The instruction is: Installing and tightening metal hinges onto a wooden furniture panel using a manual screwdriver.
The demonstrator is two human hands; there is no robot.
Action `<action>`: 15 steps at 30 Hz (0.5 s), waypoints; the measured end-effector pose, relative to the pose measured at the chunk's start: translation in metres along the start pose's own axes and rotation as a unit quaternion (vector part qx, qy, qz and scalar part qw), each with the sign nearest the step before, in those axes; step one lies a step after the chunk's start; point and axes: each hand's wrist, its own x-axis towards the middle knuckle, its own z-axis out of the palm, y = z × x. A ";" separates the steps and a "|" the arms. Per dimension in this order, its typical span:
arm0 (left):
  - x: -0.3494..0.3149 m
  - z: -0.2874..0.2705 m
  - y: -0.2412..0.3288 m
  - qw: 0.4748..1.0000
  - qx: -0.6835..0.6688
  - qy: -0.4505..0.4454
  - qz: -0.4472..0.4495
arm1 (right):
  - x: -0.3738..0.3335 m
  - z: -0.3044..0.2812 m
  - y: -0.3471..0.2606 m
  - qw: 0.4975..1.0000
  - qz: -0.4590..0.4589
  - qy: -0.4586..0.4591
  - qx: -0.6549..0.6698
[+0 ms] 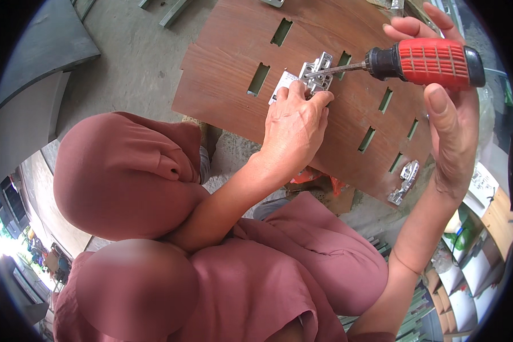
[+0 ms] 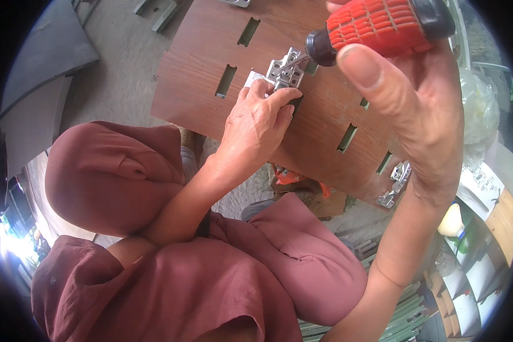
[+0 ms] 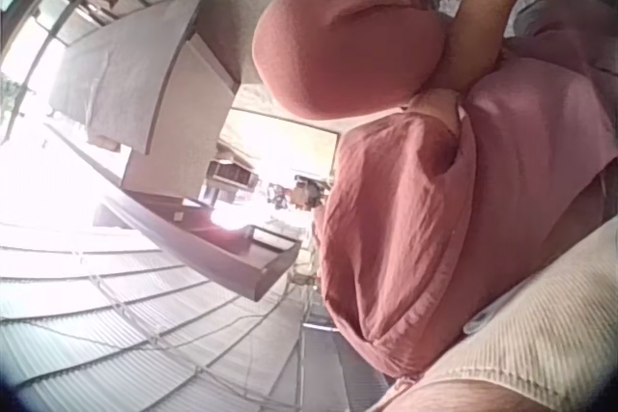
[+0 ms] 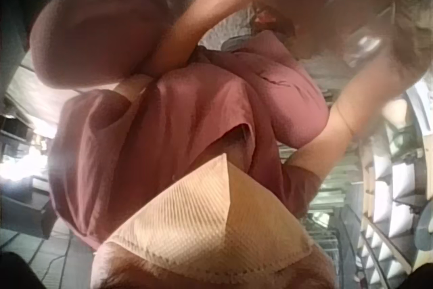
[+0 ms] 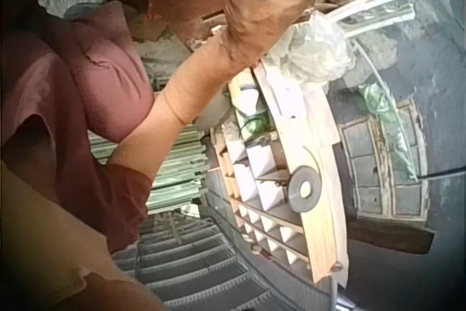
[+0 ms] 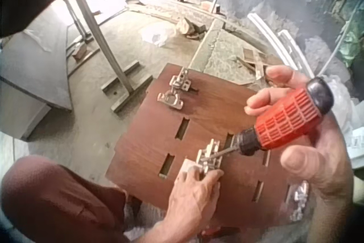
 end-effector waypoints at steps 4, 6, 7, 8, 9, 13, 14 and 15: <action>-0.002 0.004 -0.003 1.000 -0.001 0.024 0.015 | 0.000 0.001 0.003 0.999 0.016 0.039 0.012; -0.001 0.007 -0.002 0.998 -0.009 0.053 0.036 | -0.001 -0.007 0.004 0.998 0.022 0.035 -0.042; 0.000 0.006 -0.001 0.998 -0.010 0.047 0.035 | 0.000 -0.010 0.008 0.999 0.029 0.030 -0.035; 0.000 0.005 0.001 0.998 -0.012 0.041 0.035 | -0.001 -0.012 0.009 0.999 0.036 0.027 -0.027; 0.000 0.001 -0.001 0.999 -0.005 0.042 0.027 | 0.001 -0.005 0.009 0.999 0.034 0.023 -0.018; 0.000 -0.002 0.000 1.000 0.001 -0.011 -0.001 | 0.000 -0.003 0.012 0.996 0.030 0.064 0.062; 0.000 -0.001 0.003 1.000 -0.004 -0.009 0.006 | -0.003 -0.013 0.014 0.999 0.019 0.045 -0.022; 0.000 -0.001 0.002 1.000 -0.003 -0.009 0.006 | -0.002 -0.014 0.014 0.995 0.006 0.025 -0.100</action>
